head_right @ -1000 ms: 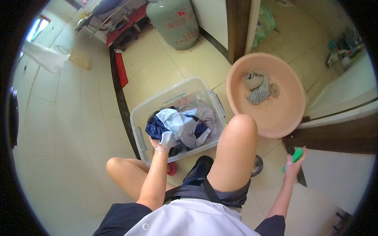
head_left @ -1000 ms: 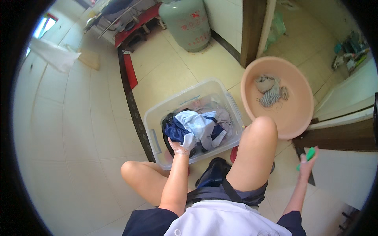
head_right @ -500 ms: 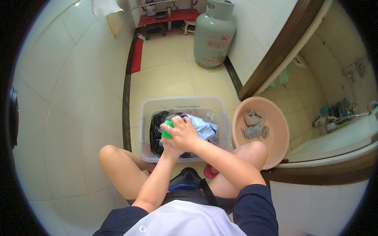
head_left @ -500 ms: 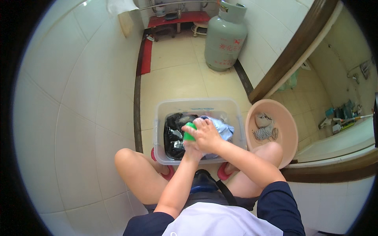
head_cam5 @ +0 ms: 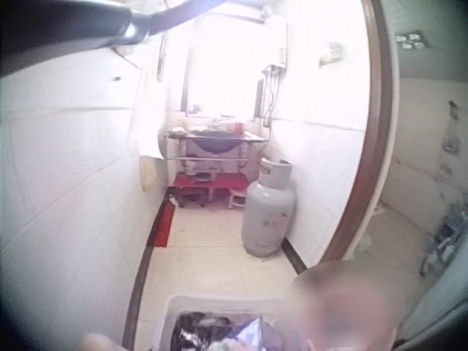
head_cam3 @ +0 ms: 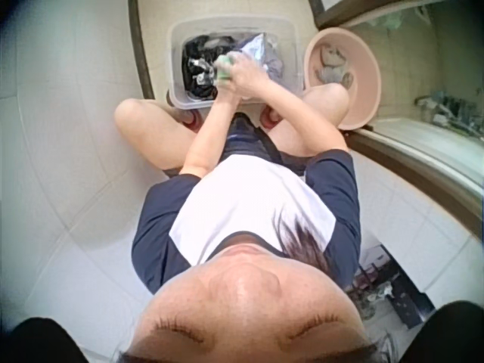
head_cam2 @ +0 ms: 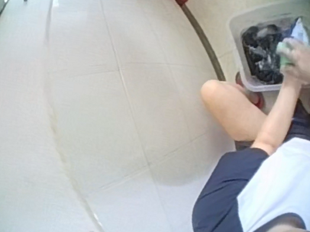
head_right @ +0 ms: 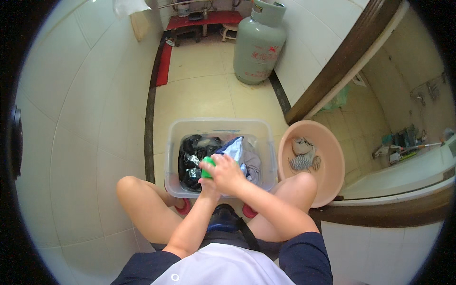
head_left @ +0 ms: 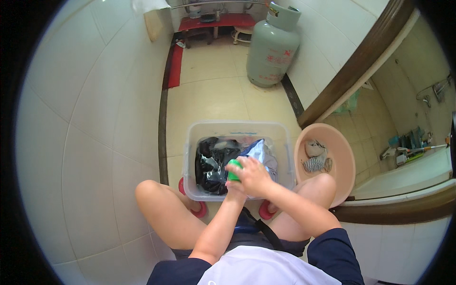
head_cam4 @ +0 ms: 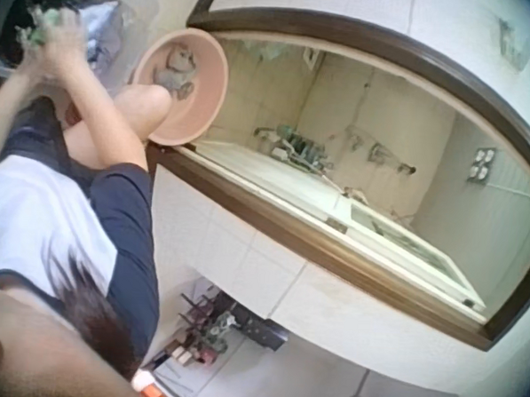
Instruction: The person sits on a small stool and hand-washes clothes in a clear plastic tub filled with water. They scrub various garments, including a dark blue item, using a green bar of soap and their hands. The person repeatedly scrubs, rinses, and wrings out the clothes within the tub.
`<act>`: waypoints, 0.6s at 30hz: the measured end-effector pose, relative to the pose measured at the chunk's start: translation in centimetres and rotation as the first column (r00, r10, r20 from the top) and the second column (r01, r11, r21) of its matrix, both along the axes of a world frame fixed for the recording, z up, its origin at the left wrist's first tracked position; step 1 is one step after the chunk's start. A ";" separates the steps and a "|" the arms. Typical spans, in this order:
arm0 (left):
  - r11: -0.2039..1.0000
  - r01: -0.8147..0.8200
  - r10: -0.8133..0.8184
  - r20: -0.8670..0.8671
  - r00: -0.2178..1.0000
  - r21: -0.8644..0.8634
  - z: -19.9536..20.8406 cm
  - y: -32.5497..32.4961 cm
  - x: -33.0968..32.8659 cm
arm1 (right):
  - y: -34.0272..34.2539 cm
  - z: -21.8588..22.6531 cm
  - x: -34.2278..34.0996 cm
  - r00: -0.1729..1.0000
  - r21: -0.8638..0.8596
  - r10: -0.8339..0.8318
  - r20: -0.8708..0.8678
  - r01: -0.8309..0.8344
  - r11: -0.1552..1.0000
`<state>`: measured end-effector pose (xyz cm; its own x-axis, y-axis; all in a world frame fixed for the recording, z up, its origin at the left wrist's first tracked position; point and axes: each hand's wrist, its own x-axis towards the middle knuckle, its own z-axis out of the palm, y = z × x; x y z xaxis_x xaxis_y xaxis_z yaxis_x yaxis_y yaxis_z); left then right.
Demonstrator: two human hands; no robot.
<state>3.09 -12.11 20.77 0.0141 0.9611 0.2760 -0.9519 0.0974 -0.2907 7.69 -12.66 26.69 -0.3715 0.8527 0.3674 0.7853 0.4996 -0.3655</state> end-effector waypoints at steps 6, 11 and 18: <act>0.748 0.547 -0.630 -0.142 0.764 -0.375 -0.4 0.4 -3.7 | 3.8 0.5 2.1 0.882 -0.386 -0.469 0.037 0.445 0.808; 0.999 -0.015 0.025 -0.239 0.971 0.043 1.7 0.3 -0.1 | 1.2 1.8 -0.3 0.990 -0.172 -0.119 0.069 0.129 0.977; 0.779 0.499 -0.613 -0.290 0.735 -0.380 1.4 1.1 -2.4 | 3.9 -1.1 4.0 0.952 -0.298 -0.305 0.022 0.297 0.907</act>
